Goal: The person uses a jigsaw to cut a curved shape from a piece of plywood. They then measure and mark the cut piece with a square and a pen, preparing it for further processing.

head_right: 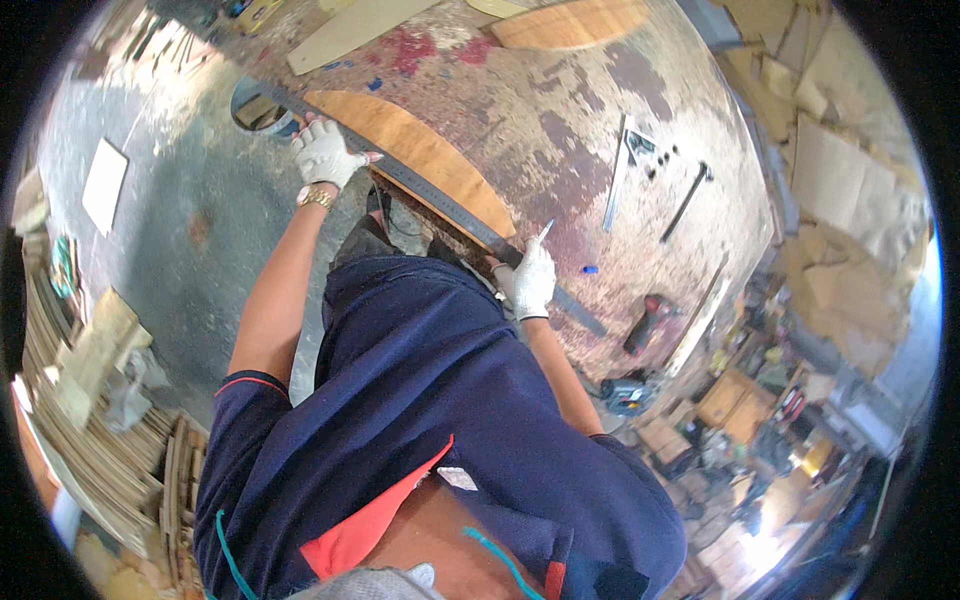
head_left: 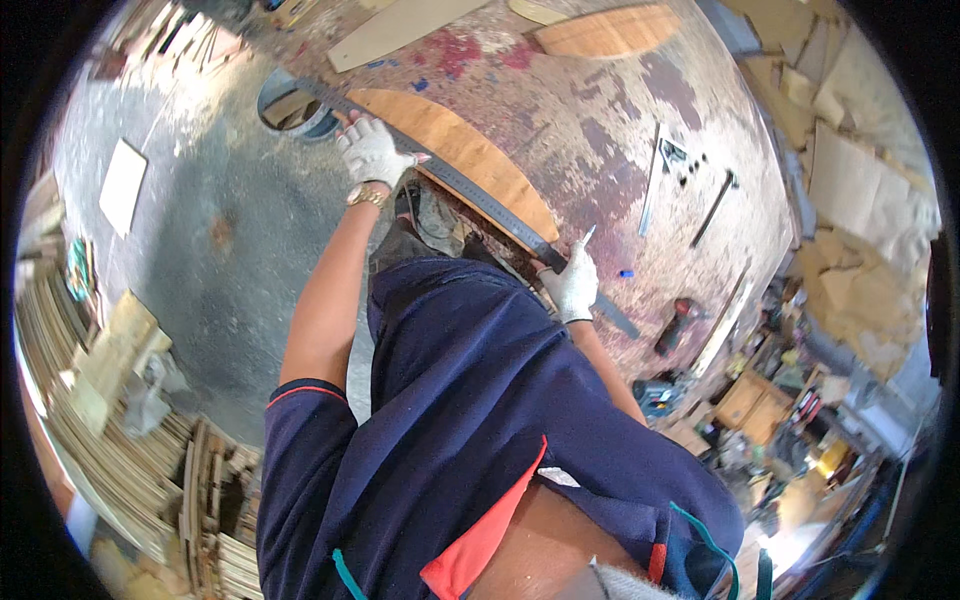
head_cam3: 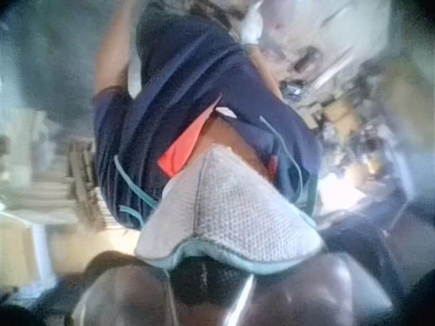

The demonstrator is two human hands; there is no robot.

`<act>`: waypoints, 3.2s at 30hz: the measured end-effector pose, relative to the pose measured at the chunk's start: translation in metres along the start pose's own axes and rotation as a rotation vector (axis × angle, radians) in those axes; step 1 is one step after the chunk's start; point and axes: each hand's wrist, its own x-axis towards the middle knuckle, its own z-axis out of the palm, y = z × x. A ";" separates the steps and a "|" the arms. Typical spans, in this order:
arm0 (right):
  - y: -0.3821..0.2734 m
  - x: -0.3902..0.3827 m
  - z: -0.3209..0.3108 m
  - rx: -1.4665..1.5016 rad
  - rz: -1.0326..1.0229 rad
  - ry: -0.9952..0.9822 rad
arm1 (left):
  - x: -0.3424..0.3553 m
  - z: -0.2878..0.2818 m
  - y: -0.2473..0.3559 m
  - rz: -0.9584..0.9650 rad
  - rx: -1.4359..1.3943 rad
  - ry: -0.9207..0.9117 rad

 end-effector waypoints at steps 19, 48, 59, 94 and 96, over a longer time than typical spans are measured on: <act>0.103 -0.019 -0.035 0.413 0.088 0.486 | -0.039 0.016 0.106 1.164 -0.021 0.101; 0.078 -0.046 -0.069 0.446 0.225 0.609 | -0.002 0.032 0.067 -0.374 -2.348 -0.440; 0.067 -0.036 -0.051 0.208 0.068 0.338 | 0.018 0.068 -0.012 -0.354 -0.974 0.517; 0.096 -0.025 0.009 0.091 -0.007 0.008 | 0.107 0.070 -0.017 -0.369 -1.105 0.183; 0.098 -0.027 0.009 0.084 0.020 0.004 | 0.096 0.054 -0.003 -0.348 -1.154 0.160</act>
